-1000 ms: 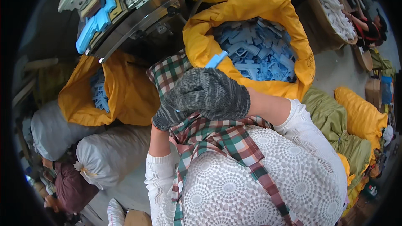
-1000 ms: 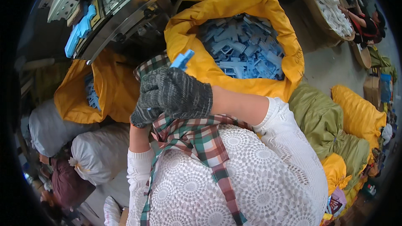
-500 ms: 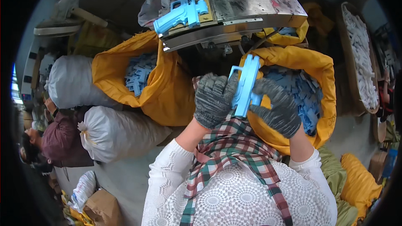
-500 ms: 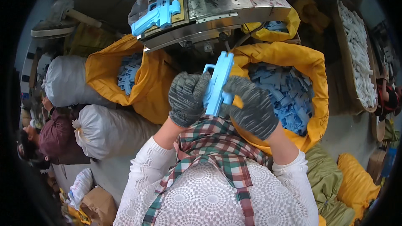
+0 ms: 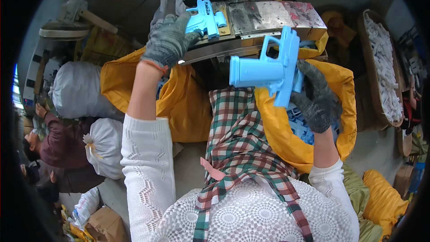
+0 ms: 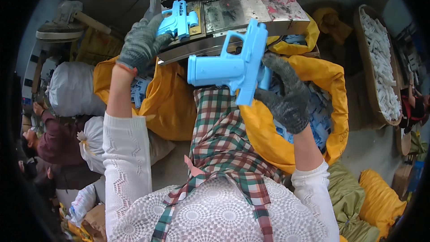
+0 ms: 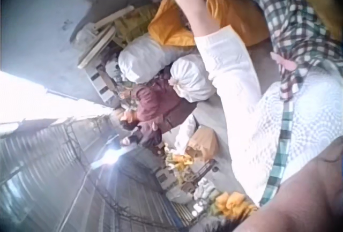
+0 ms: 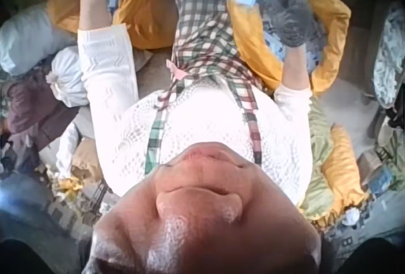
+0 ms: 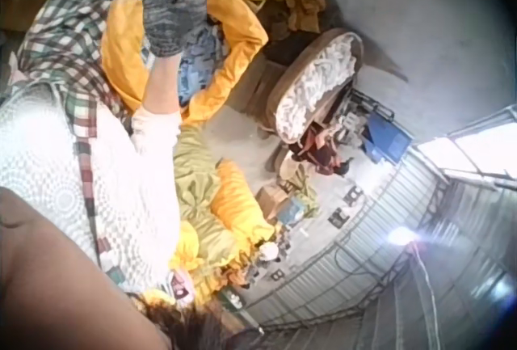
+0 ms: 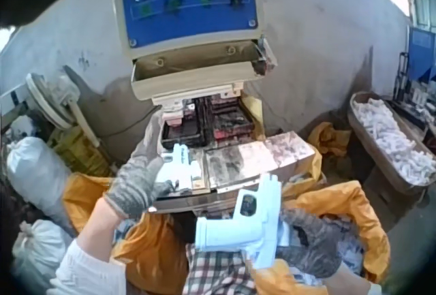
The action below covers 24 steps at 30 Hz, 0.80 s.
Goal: Picking blue plastic toy gun parts from a large bag and placing them onto a tray for processing.
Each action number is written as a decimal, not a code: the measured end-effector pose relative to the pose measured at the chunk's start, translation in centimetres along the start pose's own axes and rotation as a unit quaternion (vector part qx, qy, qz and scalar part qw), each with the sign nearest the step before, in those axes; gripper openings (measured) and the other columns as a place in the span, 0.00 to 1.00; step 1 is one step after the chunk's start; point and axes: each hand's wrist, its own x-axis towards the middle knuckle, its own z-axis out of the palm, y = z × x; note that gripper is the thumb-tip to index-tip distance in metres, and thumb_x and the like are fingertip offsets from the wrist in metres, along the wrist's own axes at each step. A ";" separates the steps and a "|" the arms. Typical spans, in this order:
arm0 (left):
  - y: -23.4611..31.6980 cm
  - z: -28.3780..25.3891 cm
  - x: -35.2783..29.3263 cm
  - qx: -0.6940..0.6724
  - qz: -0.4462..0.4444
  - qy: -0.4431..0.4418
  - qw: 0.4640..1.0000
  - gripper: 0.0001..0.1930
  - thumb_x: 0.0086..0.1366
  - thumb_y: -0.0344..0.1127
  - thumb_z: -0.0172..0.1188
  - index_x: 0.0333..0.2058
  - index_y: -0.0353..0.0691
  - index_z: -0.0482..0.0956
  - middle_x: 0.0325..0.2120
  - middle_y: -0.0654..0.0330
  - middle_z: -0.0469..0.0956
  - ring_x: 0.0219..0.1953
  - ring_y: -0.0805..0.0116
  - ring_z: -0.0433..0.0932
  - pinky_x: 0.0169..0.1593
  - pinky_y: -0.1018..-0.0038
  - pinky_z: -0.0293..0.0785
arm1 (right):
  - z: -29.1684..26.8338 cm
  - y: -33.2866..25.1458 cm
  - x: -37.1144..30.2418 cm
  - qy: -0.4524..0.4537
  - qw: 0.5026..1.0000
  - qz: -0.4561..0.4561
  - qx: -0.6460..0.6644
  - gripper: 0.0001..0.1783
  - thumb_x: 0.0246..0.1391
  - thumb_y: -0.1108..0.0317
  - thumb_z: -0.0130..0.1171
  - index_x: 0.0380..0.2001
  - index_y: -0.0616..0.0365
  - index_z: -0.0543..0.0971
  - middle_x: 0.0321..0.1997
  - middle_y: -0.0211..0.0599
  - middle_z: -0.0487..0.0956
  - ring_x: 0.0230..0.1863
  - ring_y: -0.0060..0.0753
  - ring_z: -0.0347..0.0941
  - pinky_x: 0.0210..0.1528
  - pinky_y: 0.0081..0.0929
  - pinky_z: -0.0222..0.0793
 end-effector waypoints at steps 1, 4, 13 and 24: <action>0.1 0.6 -1.0 0.054 0.035 0.071 0.995 0.30 0.55 0.42 0.62 0.57 0.45 0.65 0.44 0.50 0.73 0.45 0.51 0.71 0.50 0.60 0.67 | 0.3 -0.2 0.8 0.000 1.000 -0.001 0.000 0.33 0.36 0.72 0.72 0.50 0.57 0.72 0.52 0.42 0.74 0.53 0.36 0.71 0.54 0.30 0.68; -0.4 3.2 -7.0 -0.009 0.041 0.200 0.979 0.29 0.56 0.38 0.61 0.56 0.40 0.65 0.41 0.48 0.73 0.42 0.49 0.71 0.48 0.61 0.67 | 1.9 -0.1 5.1 -0.061 0.994 -0.094 -0.021 0.31 0.39 0.72 0.69 0.50 0.54 0.73 0.54 0.43 0.73 0.54 0.38 0.70 0.53 0.29 0.69; -0.5 9.0 -20.5 -0.020 -0.167 0.351 0.921 0.29 0.56 0.41 0.63 0.53 0.33 0.67 0.41 0.44 0.72 0.42 0.46 0.71 0.46 0.57 0.67 | 9.9 3.4 19.2 -0.218 0.921 -0.269 -0.179 0.21 0.54 0.61 0.56 0.51 0.51 0.73 0.55 0.42 0.72 0.57 0.45 0.66 0.59 0.35 0.62; 14.0 7.5 -13.0 -0.288 0.131 0.130 0.940 0.18 0.52 0.42 0.59 0.41 0.42 0.75 0.34 0.51 0.73 0.38 0.51 0.72 0.45 0.58 0.67 | 5.2 -2.2 -3.8 0.023 0.960 0.156 0.231 0.49 0.40 0.75 0.65 0.64 0.62 0.50 0.61 0.44 0.62 0.59 0.38 0.63 0.59 0.35 0.62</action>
